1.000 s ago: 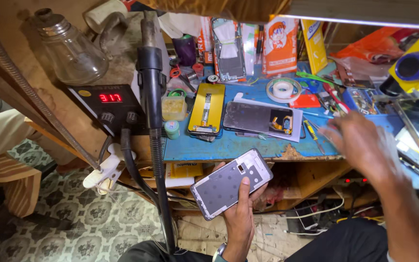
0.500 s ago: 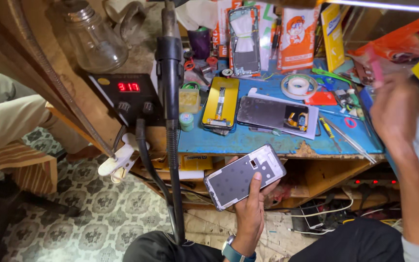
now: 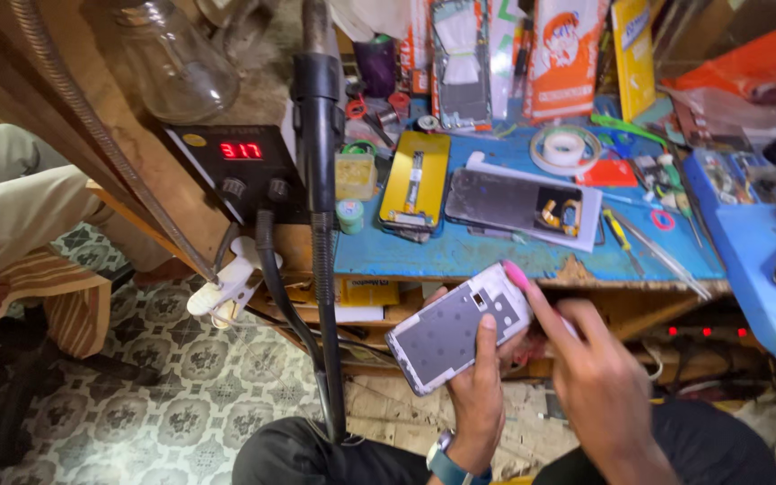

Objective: The person holds a disassembled smartphone and uses a pink plastic tool to scrape and clean the edges of the back panel. They then switch to a metal tool to pry and adjust components along the frame. The person continues to alternate between the tools to work on the device's edges.

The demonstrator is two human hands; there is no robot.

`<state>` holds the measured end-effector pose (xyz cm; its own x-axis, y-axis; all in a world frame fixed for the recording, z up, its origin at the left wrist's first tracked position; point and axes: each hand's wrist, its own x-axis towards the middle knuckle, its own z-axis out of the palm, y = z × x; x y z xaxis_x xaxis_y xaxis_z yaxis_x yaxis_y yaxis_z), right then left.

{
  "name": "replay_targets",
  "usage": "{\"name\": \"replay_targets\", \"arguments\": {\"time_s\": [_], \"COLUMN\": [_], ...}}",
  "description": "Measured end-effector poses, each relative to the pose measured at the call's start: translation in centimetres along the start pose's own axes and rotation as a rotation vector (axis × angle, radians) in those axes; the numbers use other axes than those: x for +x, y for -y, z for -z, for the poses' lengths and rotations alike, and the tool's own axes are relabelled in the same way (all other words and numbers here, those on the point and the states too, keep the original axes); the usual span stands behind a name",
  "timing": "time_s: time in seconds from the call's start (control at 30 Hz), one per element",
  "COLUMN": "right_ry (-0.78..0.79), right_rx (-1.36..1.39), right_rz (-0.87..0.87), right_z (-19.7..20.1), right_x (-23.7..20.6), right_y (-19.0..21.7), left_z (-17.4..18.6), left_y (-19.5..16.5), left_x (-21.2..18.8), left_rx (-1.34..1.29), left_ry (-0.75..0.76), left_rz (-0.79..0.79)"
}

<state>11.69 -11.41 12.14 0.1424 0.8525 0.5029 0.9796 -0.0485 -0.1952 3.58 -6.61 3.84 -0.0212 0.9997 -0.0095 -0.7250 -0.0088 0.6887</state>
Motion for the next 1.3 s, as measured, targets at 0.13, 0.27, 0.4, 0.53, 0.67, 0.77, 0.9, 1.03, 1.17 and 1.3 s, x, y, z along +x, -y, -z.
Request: {"name": "replay_targets", "arguments": {"time_s": [0.13,0.27,0.4,0.53,0.67,0.77,0.9,1.03,1.17,1.3], "right_ry": [-0.030,-0.048,-0.030,-0.056,-0.051,-0.001,0.071,0.035,0.052,0.102], "right_rx": [-0.066,-0.010,-0.116,-0.155,-0.059,-0.201,-0.093,0.002,-0.099,-0.072], "right_rz": [-0.001,0.135,0.014,0.027,0.097,-0.021,-0.047,0.003,-0.017,-0.026], "right_z": [0.0,-0.3,0.6,-0.7,-1.7,-0.2,1.5,0.0,0.6,1.7], "right_x": [0.2,1.4,-0.7,-1.2,0.2,-1.0,-1.5,0.7,-0.8,-1.6], "right_y": [-0.8,-1.6,-1.3,-1.7,-2.7,-2.2,-2.2,-3.2,-2.9,-2.3], "left_z": [-0.1,-0.5,-0.4,-0.4,-1.1,-1.2,-1.2,-1.6,-1.4,-1.1], "left_y": [0.8,1.7,2.0,2.1,2.1,1.8,1.5,1.5,1.2,1.0], "left_x": [0.8,0.3,1.1,1.0,0.3,0.8,1.0,0.6,0.8,1.0], "left_rx": [0.001,-0.044,-0.204,-0.021,-0.266,-0.276,-0.253,-0.224,-0.241,-0.239], "left_ry": [0.019,-0.007,-0.015,0.027,-0.016,-0.035,-0.031,-0.003,-0.006,0.001], "left_rz": [-0.098,-0.061,0.054,-0.106,0.056,0.063,0.076,0.050,0.063,0.053]}}
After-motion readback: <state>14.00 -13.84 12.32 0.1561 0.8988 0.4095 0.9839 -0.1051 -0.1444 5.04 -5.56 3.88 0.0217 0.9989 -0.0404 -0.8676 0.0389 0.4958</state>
